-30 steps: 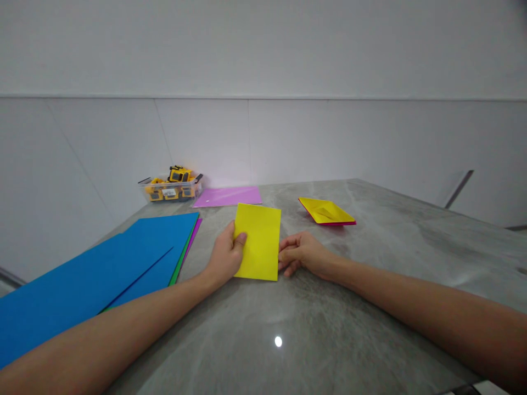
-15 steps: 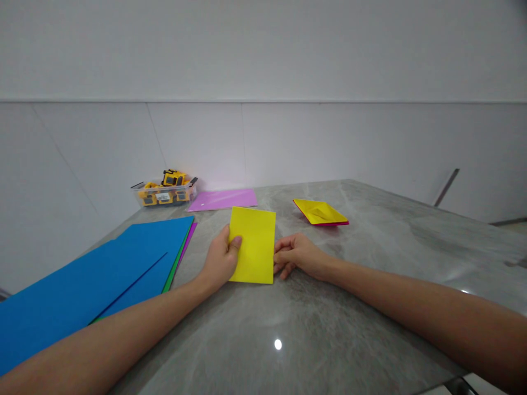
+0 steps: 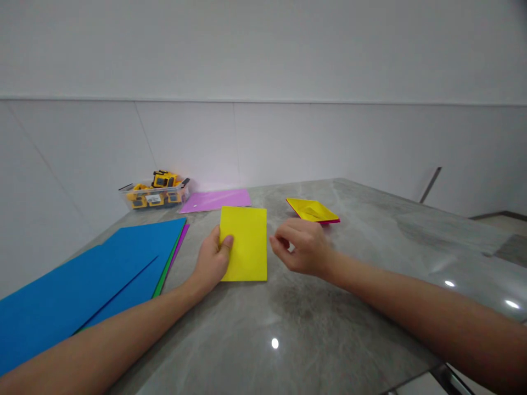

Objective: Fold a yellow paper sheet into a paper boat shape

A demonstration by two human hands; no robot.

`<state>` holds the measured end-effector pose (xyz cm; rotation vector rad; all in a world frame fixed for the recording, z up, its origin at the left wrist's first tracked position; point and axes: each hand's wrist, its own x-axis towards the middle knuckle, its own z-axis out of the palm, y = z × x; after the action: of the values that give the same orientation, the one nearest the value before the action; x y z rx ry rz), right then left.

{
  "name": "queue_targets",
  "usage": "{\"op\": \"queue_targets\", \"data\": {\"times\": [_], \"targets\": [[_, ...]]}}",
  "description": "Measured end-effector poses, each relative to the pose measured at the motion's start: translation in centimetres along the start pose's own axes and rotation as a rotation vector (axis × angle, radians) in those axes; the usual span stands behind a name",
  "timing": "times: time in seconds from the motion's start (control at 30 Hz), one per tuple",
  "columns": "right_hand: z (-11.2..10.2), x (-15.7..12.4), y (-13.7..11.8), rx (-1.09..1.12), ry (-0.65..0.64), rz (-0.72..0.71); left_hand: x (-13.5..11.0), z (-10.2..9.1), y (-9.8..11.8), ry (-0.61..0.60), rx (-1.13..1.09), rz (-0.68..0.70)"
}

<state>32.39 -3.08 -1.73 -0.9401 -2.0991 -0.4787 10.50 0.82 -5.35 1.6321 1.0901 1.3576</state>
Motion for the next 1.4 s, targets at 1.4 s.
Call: {"op": "queue_targets", "data": {"times": [1.4], "targets": [[3.0,-0.9,-1.4,1.002,-0.575,0.815,-0.6,0.7,1.1,-0.051,-0.287,-0.011]]}}
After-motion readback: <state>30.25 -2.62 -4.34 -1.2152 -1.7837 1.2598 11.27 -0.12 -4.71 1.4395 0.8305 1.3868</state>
